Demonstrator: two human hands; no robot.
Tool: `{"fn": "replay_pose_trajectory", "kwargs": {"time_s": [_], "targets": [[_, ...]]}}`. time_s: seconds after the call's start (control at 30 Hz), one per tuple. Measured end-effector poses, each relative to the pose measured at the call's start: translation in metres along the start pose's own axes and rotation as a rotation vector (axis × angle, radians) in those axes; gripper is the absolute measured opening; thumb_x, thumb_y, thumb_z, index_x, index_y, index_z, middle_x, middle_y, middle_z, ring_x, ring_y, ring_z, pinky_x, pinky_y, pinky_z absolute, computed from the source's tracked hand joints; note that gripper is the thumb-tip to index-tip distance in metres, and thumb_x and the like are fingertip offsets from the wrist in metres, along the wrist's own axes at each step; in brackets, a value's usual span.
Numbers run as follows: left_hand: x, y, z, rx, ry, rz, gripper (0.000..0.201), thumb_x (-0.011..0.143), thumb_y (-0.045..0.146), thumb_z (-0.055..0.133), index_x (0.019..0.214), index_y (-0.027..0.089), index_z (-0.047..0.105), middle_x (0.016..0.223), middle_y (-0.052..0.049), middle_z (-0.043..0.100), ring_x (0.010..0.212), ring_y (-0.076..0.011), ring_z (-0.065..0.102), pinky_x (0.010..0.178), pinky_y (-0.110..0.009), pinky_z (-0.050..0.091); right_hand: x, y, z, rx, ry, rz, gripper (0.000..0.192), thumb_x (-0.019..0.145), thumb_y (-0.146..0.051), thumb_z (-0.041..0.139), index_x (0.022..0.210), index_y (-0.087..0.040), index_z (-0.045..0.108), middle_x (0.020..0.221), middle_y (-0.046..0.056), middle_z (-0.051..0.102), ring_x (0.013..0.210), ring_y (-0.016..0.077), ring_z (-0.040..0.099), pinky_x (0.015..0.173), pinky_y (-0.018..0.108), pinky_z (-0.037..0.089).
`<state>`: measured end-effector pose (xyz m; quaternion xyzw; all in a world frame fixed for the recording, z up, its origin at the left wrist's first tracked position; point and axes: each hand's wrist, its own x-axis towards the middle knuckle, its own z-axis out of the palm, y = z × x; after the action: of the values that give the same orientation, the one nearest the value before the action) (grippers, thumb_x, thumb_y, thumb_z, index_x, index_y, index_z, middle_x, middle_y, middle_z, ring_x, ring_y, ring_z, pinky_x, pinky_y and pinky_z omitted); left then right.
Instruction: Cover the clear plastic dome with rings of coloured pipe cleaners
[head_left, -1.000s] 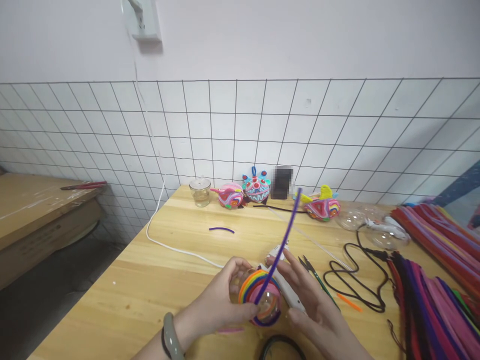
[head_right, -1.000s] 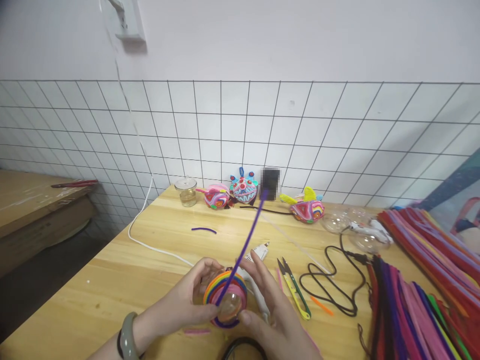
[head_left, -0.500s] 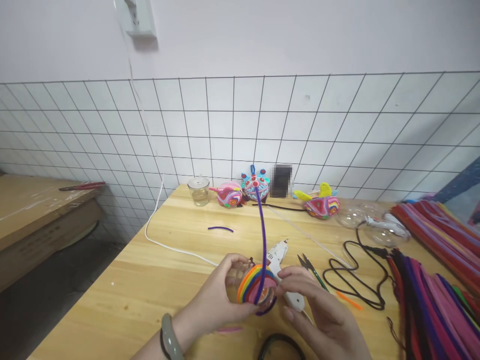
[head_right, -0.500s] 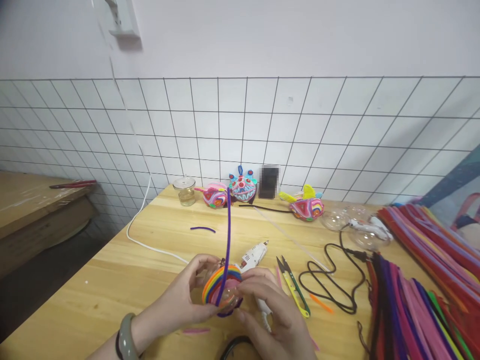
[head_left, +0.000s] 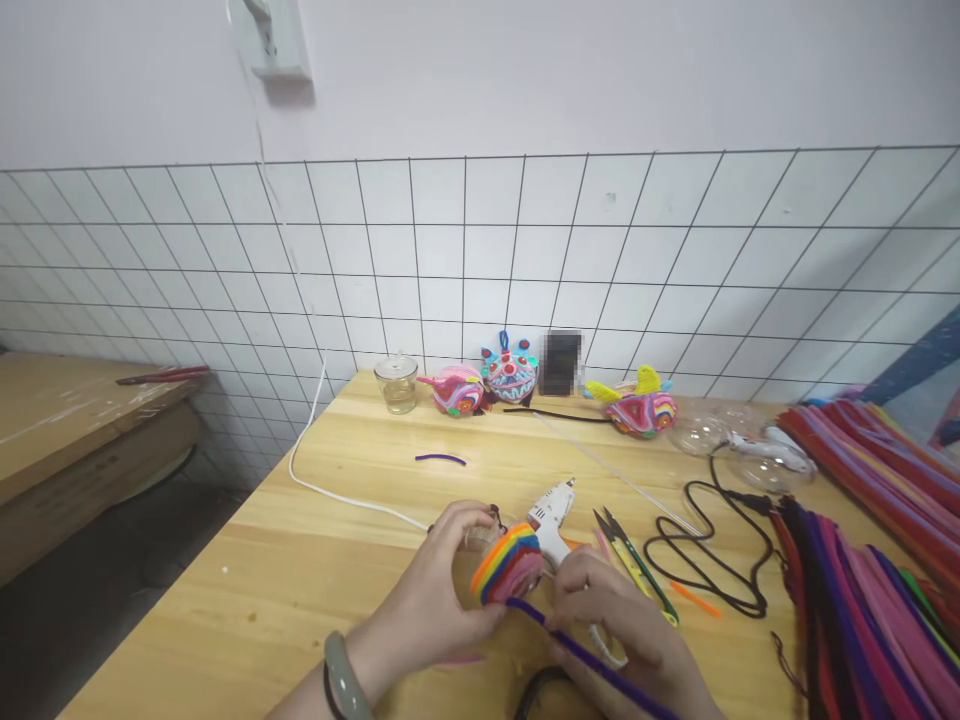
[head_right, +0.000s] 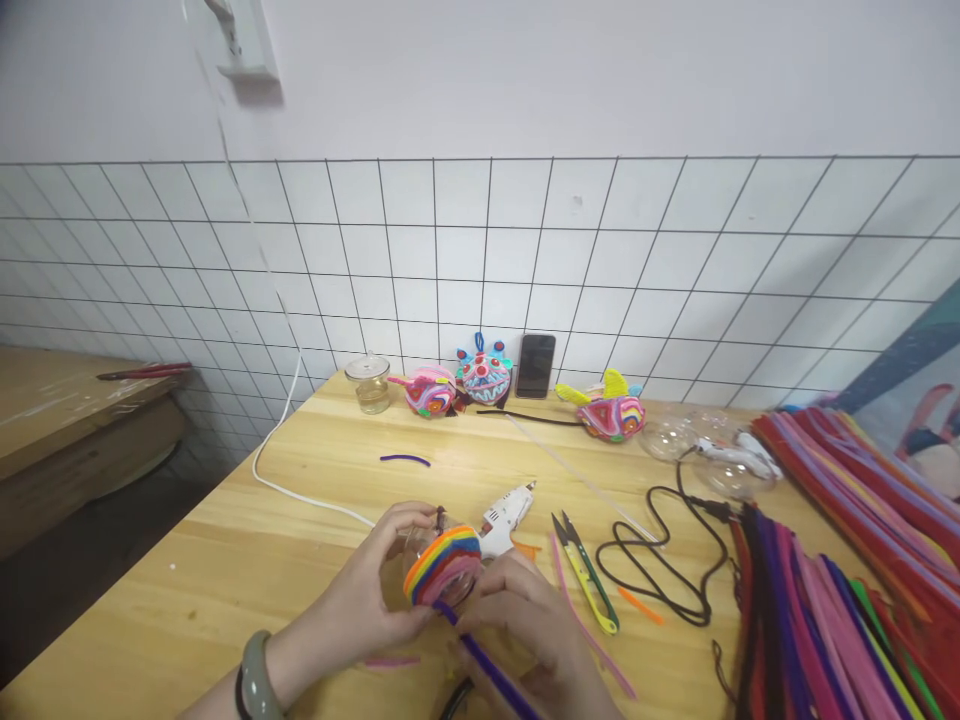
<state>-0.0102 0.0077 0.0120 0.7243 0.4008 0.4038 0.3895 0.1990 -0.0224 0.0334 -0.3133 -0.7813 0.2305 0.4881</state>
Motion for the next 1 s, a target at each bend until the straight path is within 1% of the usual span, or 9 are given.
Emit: {"fn": "replay_pose_trajectory", "kwargs": {"time_s": [0.1, 0.23, 0.33, 0.4, 0.47, 0.5, 0.6, 0.73, 1.0], "targets": [[0.002, 0.0, -0.001, 0.006, 0.024, 0.008, 0.06, 0.064, 0.011, 0.071, 0.117, 0.025, 0.047, 0.129, -0.012, 0.051, 0.121, -0.0295, 0.052, 0.102, -0.044, 0.042, 0.0, 0.004, 0.0, -0.049, -0.059, -0.066, 0.014, 0.082, -0.016, 0.064, 0.088, -0.029, 0.066, 0.075, 0.002, 0.066, 0.072, 0.019, 0.063, 0.068, 0.031, 0.051], [0.004, -0.002, -0.001, -0.007, 0.047, 0.027, 0.057, 0.068, 0.014, 0.071, 0.119, 0.025, 0.046, 0.131, -0.012, 0.049, 0.119, -0.0288, 0.054, 0.103, -0.046, 0.042, -0.004, 0.007, 0.001, -0.079, -0.106, -0.135, 0.02, 0.084, -0.015, 0.061, 0.096, -0.03, 0.064, 0.079, 0.003, 0.07, 0.073, 0.0204, 0.065, 0.074, 0.034, 0.052], [0.004, -0.005, -0.003, -0.006, 0.069, 0.035, 0.057, 0.068, 0.012, 0.071, 0.119, 0.024, 0.048, 0.132, -0.013, 0.049, 0.123, -0.0298, 0.051, 0.105, -0.047, 0.04, -0.008, 0.012, 0.003, -0.174, -0.06, -0.118, 0.03, 0.086, -0.012, 0.056, 0.108, -0.032, 0.06, 0.088, 0.004, 0.072, 0.083, 0.0217, 0.067, 0.081, 0.037, 0.051], [0.004, -0.006, -0.004, -0.006, 0.094, 0.041, 0.056, 0.068, 0.011, 0.07, 0.119, 0.025, 0.05, 0.134, -0.013, 0.048, 0.127, -0.03, 0.047, 0.107, -0.047, 0.038, -0.009, 0.021, 0.001, -0.339, 0.026, -0.03, 0.031, 0.088, -0.013, 0.052, 0.113, -0.031, 0.057, 0.099, 0.006, 0.072, 0.094, 0.0233, 0.067, 0.088, 0.04, 0.049], [0.005, -0.008, -0.005, -0.039, 0.132, 0.03, 0.054, 0.069, 0.012, 0.07, 0.118, 0.025, 0.05, 0.134, -0.012, 0.048, 0.128, -0.0295, 0.046, 0.108, -0.046, 0.037, -0.011, 0.033, -0.002, -0.544, 0.073, 0.147, 0.024, 0.09, -0.022, 0.051, 0.112, -0.026, 0.057, 0.108, 0.01, 0.071, 0.103, 0.027, 0.064, 0.091, 0.045, 0.049], [0.006, -0.009, -0.005, -0.077, 0.155, 0.011, 0.054, 0.07, 0.014, 0.071, 0.118, 0.024, 0.05, 0.134, -0.012, 0.049, 0.128, -0.0292, 0.047, 0.107, -0.046, 0.038, -0.012, 0.04, -0.004, -0.636, 0.059, 0.275, 0.024, 0.09, -0.027, 0.05, 0.113, -0.023, 0.057, 0.111, 0.012, 0.07, 0.107, 0.0294, 0.063, 0.092, 0.048, 0.049], [0.009, -0.012, -0.005, -0.257, 0.213, -0.076, 0.053, 0.07, 0.02, 0.073, 0.116, 0.023, 0.048, 0.13, -0.012, 0.053, 0.124, -0.0281, 0.051, 0.105, -0.042, 0.041, -0.014, 0.056, -0.007, -0.715, 0.003, 0.439, 0.037, 0.087, -0.033, 0.053, 0.118, -0.012, 0.057, 0.108, 0.02, 0.069, 0.102, 0.0362, 0.064, 0.086, 0.054, 0.052], [0.013, -0.016, -0.005, -0.425, 0.263, -0.15, 0.052, 0.07, 0.028, 0.076, 0.112, 0.023, 0.046, 0.116, -0.009, 0.058, 0.115, -0.0259, 0.057, 0.098, -0.04, 0.046, -0.018, 0.061, -0.001, -0.735, -0.054, 0.5, 0.047, 0.082, -0.035, 0.059, 0.119, -0.006, 0.057, 0.112, 0.024, 0.067, 0.101, 0.038, 0.065, 0.083, 0.052, 0.054], [0.016, -0.02, -0.007, -0.463, 0.302, -0.17, 0.053, 0.068, 0.036, 0.078, 0.109, 0.024, 0.045, 0.113, -0.006, 0.056, 0.112, -0.0246, 0.056, 0.094, -0.037, 0.047, -0.016, 0.058, 0.008, -0.756, -0.102, 0.543, 0.03, 0.082, -0.018, 0.05, 0.107, -0.006, 0.062, 0.102, 0.021, 0.069, 0.094, 0.0335, 0.069, 0.083, 0.046, 0.054]]}}
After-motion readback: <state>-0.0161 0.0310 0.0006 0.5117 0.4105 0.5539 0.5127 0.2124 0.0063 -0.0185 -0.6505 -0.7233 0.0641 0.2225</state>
